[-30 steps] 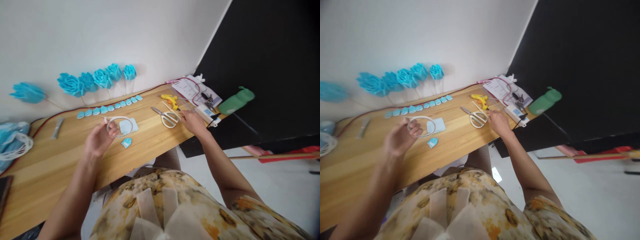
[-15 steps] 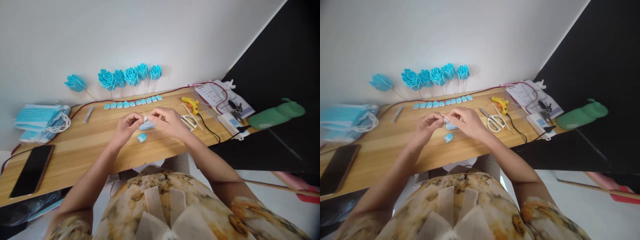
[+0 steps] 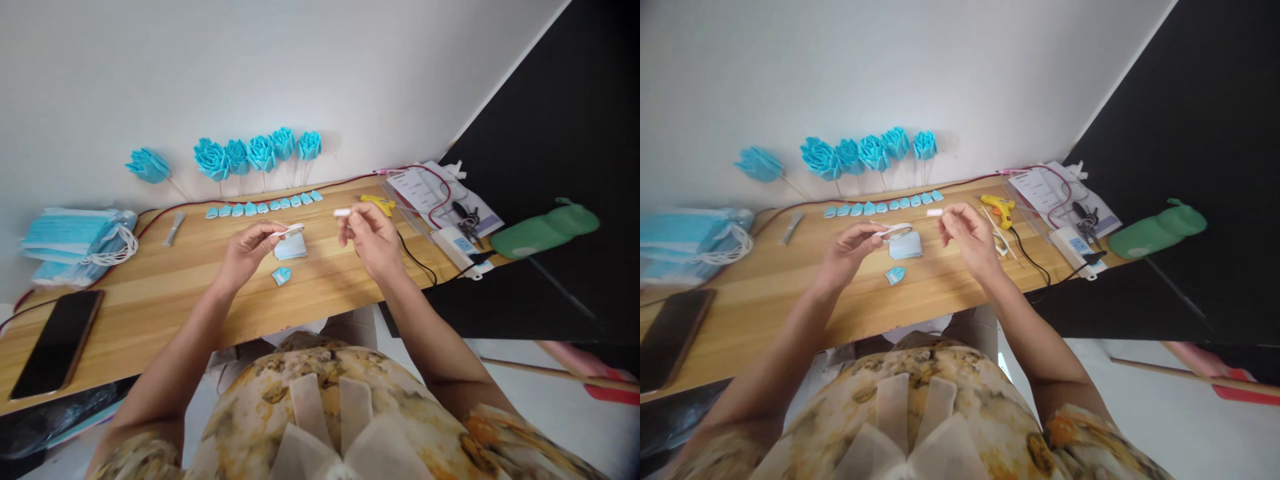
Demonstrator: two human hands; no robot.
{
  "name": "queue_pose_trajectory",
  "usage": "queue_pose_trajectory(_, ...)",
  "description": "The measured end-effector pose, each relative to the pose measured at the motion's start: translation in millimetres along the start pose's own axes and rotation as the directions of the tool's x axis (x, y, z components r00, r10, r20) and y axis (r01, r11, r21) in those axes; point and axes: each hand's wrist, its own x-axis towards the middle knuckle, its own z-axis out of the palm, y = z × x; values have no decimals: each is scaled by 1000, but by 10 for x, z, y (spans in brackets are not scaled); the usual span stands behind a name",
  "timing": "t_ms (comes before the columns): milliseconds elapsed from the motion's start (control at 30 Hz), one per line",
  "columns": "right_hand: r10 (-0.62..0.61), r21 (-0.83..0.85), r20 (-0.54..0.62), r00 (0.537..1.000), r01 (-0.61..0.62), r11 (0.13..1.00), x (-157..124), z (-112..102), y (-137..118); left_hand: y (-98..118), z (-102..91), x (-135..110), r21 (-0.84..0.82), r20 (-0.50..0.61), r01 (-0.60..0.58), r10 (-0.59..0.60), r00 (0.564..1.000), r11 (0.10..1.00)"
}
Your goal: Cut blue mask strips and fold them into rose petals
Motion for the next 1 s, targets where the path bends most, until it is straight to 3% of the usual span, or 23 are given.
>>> queue_pose_trajectory(100, 33, -98, 37, 999, -29, 995, 41, -25, 121, 6, 69, 5, -104, 37, 34, -30, 999, 994)
queue_pose_trajectory(300, 10, -240, 364, 931, 84, 967, 147, 23, 206, 12, 160, 49, -122, 118, 57, -43, 992, 991)
queue_pose_trajectory(433, -6, -402, 331, 944, 147, 904, 358, -50, 421, -67, 3, 77, 179, -38, -53, 61, 997, 982)
queue_pose_trajectory(500, 0, -516, 276, 961, 148, 844, 465, -137, 617, -138, -122, 51, 387, -72, -23, 55, 996, 922)
queue_pose_trajectory(633, 112, -714, 326, 939, 167, 680, 553, -272, 959, -311, -306, -109, 645, 38, 20, -57, 998, 764)
queue_pose_trajectory(733, 113, -766, 338, 934, 203, 610, 482, -226, 954, -417, -329, -253, 734, 86, 31, -138, 987, 679)
queue_pose_trajectory(833, 50, -689, 350, 935, 221, 691, 312, -54, 748, -462, -276, -357, 745, 125, 23, -174, 977, 666)
queue_pose_trajectory(1000, 134, -550, 495, 859, 190, 814, -14, 239, 532, -471, -166, -457, 793, 158, -23, -169, 973, 609)
